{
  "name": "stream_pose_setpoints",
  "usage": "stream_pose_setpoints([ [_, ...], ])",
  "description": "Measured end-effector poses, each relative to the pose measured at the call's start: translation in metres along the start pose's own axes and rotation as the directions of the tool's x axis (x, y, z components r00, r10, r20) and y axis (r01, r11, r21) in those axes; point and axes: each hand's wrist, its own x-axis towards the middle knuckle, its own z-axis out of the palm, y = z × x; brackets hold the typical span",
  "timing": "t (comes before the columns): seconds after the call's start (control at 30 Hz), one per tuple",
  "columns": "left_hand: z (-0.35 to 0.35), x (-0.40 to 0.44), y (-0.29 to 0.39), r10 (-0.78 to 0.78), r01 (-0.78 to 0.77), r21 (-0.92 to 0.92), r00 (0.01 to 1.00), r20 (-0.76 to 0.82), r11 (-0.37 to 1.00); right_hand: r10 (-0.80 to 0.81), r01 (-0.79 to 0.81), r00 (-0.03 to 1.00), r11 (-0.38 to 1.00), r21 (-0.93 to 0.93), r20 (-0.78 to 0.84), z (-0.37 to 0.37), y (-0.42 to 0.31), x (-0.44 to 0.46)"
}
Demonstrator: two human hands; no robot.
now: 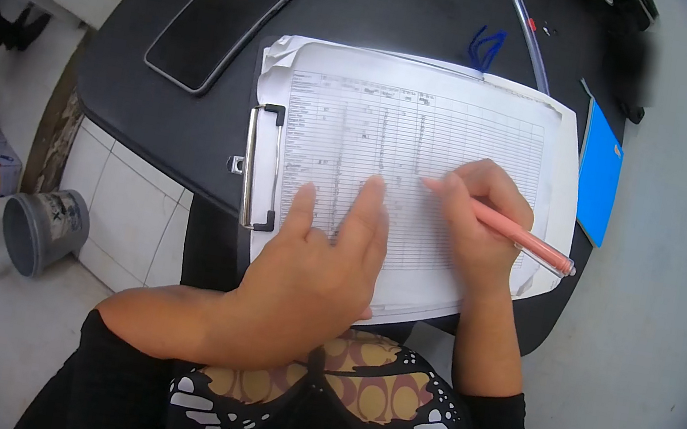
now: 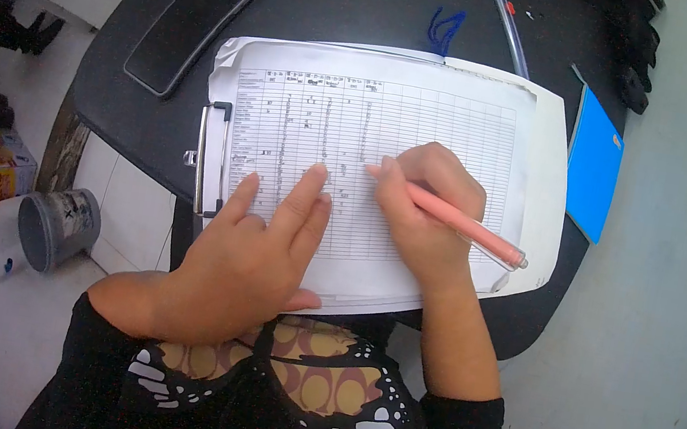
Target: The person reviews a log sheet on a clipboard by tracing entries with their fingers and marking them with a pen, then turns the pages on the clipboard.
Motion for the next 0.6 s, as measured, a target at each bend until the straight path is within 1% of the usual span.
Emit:
stream_pose_setpoints([
  [0.1,0.0045,-0.0012,0.0009,0.001,-0.001,0.047,1.0,-0.013,0.999,0.02,-0.02,1.0,1.0,-0.005,0.002,0.0002,-0.0012,-0.0003],
  [0.23,0.0095,-0.0022,0.0024,-0.005,0.007,0.054,0.999,-0.049,0.999,0.041,-0.041,0.999,0.999,0.01,0.0,0.0001,0.001,-0.0017],
  [0.4,0.0106,-0.0031,0.0035,-0.004,0.01,0.094,0.998,-0.062,0.996,0.007,-0.007,1.0,1.0,-0.013,-0.001,0.0009,-0.0009,-0.0011],
  [0.5,0.0064,-0.0017,0.0036,-0.006,0.008,0.088,1.0,-0.018,0.996,-0.002,0.002,1.0,1.0,-0.003,0.002,0.0009,0.0006,-0.0014],
  [0.6,0.0022,-0.0019,0.0025,-0.007,0.007,0.013,1.0,-0.009,1.0,-0.007,0.007,1.0,1.0,0.01,-0.002,0.0014,0.0009,-0.0015],
])
